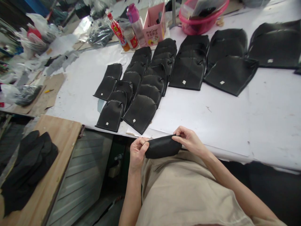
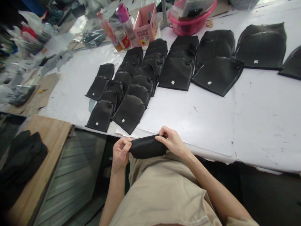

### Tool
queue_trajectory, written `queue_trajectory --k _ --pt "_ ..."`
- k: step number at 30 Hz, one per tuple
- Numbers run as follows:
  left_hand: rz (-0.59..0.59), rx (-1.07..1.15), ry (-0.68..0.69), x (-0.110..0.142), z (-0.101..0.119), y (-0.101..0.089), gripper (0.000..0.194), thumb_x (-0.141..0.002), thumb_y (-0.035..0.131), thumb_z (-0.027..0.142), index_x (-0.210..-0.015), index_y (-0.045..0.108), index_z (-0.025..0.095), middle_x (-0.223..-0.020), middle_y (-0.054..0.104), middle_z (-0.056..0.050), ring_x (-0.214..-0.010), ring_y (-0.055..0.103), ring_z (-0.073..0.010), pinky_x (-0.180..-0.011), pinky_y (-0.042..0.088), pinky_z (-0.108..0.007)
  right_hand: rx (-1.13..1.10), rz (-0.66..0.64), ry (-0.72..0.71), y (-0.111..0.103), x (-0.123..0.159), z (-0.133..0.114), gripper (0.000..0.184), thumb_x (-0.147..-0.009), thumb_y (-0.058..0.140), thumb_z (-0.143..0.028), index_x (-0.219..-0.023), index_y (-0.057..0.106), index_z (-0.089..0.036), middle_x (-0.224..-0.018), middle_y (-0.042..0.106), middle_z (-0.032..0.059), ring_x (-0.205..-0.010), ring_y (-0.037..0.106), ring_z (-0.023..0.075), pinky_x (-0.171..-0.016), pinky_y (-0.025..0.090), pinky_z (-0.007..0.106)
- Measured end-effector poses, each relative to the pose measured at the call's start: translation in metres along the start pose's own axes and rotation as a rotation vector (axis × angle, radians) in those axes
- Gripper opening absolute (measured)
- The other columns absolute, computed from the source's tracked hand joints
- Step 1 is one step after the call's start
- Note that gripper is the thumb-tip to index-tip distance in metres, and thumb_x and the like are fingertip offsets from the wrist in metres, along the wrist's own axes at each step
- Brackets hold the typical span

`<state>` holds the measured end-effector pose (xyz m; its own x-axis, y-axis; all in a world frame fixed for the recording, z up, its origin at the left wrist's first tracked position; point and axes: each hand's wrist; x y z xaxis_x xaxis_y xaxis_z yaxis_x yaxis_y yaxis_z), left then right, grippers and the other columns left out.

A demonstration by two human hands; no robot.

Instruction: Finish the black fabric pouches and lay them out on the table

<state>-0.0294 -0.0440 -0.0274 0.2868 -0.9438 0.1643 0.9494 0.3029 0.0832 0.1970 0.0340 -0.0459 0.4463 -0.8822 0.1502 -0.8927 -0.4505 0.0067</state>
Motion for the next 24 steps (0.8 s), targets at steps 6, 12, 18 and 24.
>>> queue_trajectory --k 6,12,18,24 --pt "0.014 -0.135 0.032 0.002 0.01 -0.011 0.025 -0.079 0.071 0.024 -0.095 0.053 0.02 -0.079 0.061 0.001 -0.069 0.058 -0.0122 -0.069 0.046 -0.025 0.15 0.001 -0.049 0.009 0.003 -0.01 0.02 -0.084 0.065 -0.027 -0.072 0.05 -0.02 -0.075 0.059 -0.0003 -0.072 0.052 0.0156 -0.066 0.04 0.028" --pt "-0.262 -0.95 0.246 0.006 0.035 0.002 0.022 -0.082 0.07 0.038 -0.093 0.067 0.02 -0.091 0.067 -0.006 -0.089 0.059 -0.0235 -0.083 0.041 -0.034 0.243 -0.124 -0.107 0.034 0.0 -0.017 0.016 -0.084 0.065 -0.024 -0.076 0.051 -0.021 -0.074 0.057 -0.002 -0.07 0.05 0.0146 -0.064 0.038 0.026" --pt "-0.331 -0.735 0.119 0.001 0.018 0.022 0.031 -0.081 0.07 0.044 -0.071 0.057 0.018 -0.068 0.051 0.003 -0.065 0.046 -0.0138 -0.063 0.034 -0.025 0.276 -0.242 -0.146 0.03 -0.001 -0.025 0.011 -0.087 0.062 -0.022 -0.079 0.054 -0.02 -0.075 0.056 -0.0028 -0.068 0.049 0.0131 -0.065 0.037 0.024" --pt "-0.277 -0.551 -0.044 0.005 0.01 0.027 0.032 -0.075 0.076 0.037 -0.066 0.052 0.017 -0.064 0.046 0.005 -0.064 0.042 -0.0115 -0.062 0.032 -0.023 0.245 -0.406 -0.161 0.004 0.001 -0.027 0.015 -0.083 0.07 -0.026 -0.095 0.061 -0.022 -0.086 0.061 -0.0012 -0.078 0.054 0.0154 -0.072 0.041 0.026"
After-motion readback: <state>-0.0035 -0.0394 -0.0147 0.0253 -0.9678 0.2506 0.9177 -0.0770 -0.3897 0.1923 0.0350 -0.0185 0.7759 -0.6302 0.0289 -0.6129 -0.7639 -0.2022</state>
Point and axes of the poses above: each hand's wrist, its own x-axis away from the middle knuckle, its own y-axis out of the palm, z = x × y
